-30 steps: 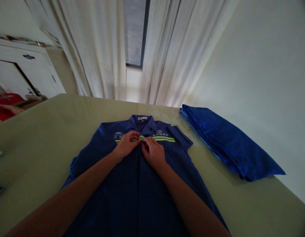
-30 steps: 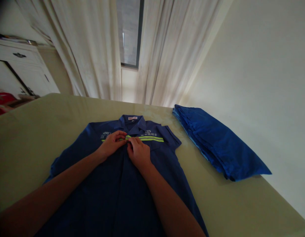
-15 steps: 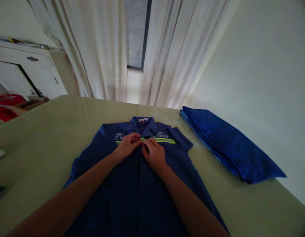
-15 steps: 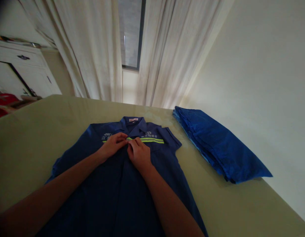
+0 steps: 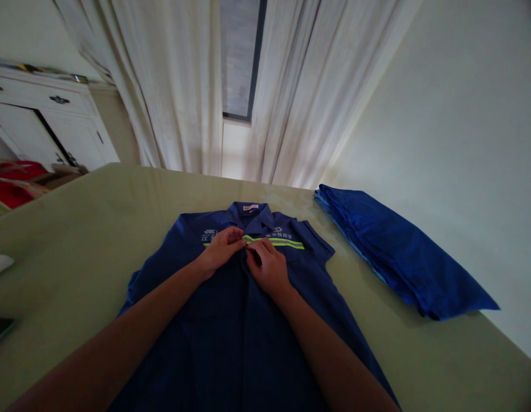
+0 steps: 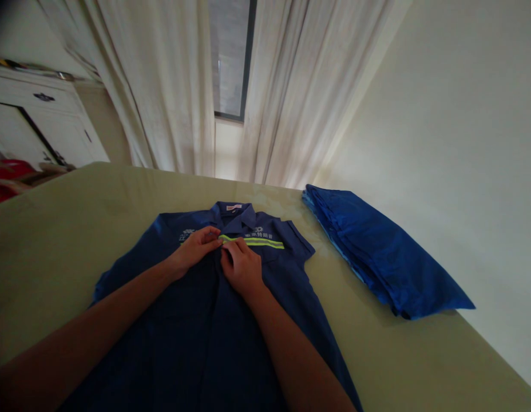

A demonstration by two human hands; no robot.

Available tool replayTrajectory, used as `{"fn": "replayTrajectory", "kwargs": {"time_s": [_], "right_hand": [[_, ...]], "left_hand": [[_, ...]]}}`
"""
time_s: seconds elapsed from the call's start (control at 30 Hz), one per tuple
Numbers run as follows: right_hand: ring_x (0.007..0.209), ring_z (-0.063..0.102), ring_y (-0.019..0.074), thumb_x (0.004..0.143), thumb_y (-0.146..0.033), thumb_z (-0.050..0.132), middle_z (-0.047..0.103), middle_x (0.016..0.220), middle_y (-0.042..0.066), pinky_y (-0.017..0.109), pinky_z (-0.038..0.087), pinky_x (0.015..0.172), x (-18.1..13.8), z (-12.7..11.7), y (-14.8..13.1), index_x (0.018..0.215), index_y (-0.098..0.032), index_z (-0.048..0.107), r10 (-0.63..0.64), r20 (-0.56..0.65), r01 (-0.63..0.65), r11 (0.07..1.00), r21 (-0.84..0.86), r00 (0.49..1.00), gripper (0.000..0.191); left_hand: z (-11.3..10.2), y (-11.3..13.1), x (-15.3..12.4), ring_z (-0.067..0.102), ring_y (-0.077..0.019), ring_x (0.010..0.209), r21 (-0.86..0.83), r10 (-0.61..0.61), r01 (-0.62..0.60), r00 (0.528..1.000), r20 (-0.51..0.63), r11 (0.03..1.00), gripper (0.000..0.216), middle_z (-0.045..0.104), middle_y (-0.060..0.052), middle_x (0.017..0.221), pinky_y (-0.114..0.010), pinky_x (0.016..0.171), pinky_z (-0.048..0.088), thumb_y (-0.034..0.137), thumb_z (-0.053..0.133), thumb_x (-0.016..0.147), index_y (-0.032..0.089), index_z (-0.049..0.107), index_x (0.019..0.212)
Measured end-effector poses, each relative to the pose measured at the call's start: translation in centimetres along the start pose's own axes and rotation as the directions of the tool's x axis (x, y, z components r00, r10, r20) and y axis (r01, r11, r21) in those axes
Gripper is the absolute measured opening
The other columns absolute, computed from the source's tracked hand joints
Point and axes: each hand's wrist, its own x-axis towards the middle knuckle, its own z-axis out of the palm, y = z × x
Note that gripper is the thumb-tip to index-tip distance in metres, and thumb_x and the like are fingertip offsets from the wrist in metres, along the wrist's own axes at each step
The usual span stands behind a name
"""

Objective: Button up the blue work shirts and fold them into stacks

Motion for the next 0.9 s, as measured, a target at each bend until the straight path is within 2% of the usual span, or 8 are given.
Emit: {"fn": "replayTrajectory", "kwargs": {"time_s": [0.07,0.17,0.3,0.53,0.77,0.83,0.9], "right_hand": [[0.083,0.065,0.0159,0.097,-0.023,0.059,0.067,0.103,0.003,0.026,0.048,0.075,0.1,0.0,0.1,0.105,-0.024,0.066,0.033,-0.012,-0.033,0.999,0.039,0.999,0.011],[0.075,0.063,0.0157,0.093,-0.031,0.068,0.067,0.096,0.002,0.027,0.048,0.070,0.2,0.1,0.4,0.100,-0.022,0.066,0.101,-0.025,-0.099,0.991,0.085,0.995,0.012],[0.072,0.062,0.0155,0.092,-0.036,0.070,0.067,0.090,0.001,0.027,0.047,0.069,0.4,0.4,0.8,0.095,-0.022,0.066,0.162,-0.032,-0.157,0.979,0.127,0.986,0.015],[0.071,0.061,0.0161,0.089,-0.026,0.070,0.067,0.088,0.001,0.028,0.047,0.068,0.5,0.7,1.0,0.099,-0.022,0.067,0.160,-0.029,-0.151,0.966,0.208,0.987,0.011],[0.070,0.058,0.0158,0.090,-0.020,0.067,0.061,0.086,0.000,0.027,0.046,0.066,0.6,0.7,1.5,0.098,-0.022,0.068,0.091,-0.046,-0.076,0.961,0.267,0.995,0.009],[0.073,0.059,0.0164,0.091,-0.017,0.064,0.061,0.087,0.001,0.027,0.046,0.068,0.5,0.7,1.5,0.094,-0.022,0.068,0.072,-0.046,-0.059,0.967,0.248,0.996,0.007],[0.082,0.061,0.0175,0.093,-0.014,0.058,0.062,0.090,0.002,0.028,0.047,0.074,0.4,0.7,1.4,0.090,-0.023,0.067,0.039,-0.038,-0.030,0.975,0.221,0.998,0.014]], "left_hand": [[0.0,-0.2,0.1,0.067,-0.0174,0.080,-0.002,0.015,-0.015,1.000,-0.011,1.000,0.047,0.071,0.001,0.083,-0.030,0.076,0.049,0.045,0.083,0.067,0.019,0.062,0.099],[0.0,-0.2,0.1,0.067,-0.0176,0.083,0.012,0.031,-0.031,1.000,-0.002,0.999,0.045,0.072,0.000,0.086,-0.031,0.079,0.050,0.044,0.082,0.068,0.018,0.063,0.100],[0.0,-0.3,0.0,0.067,-0.0172,0.080,0.028,0.020,-0.021,1.000,0.014,0.999,0.047,0.071,0.000,0.084,-0.030,0.076,0.049,0.046,0.082,0.069,0.018,0.063,0.102],[0.0,-0.4,0.2,0.068,-0.0193,0.084,-0.001,-0.013,0.013,1.000,-0.019,1.000,0.052,0.073,-0.003,0.088,-0.031,0.077,0.049,0.048,0.086,0.063,0.018,0.063,0.098],[0.2,-0.4,0.2,0.065,-0.0181,0.076,-0.040,-0.087,0.085,0.995,-0.043,0.996,0.059,0.072,-0.002,0.083,-0.030,0.071,0.047,0.049,0.089,0.056,0.018,0.061,0.098],[0.3,-0.5,0.2,0.065,-0.0181,0.077,-0.026,-0.087,0.086,0.994,-0.065,0.996,0.059,0.072,-0.002,0.083,-0.030,0.071,0.047,0.049,0.088,0.056,0.018,0.062,0.098],[0.4,-0.6,0.2,0.065,-0.0184,0.078,0.001,-0.064,0.065,0.992,-0.108,0.998,0.056,0.071,-0.002,0.083,-0.030,0.072,0.047,0.050,0.087,0.058,0.018,0.063,0.097]]}}
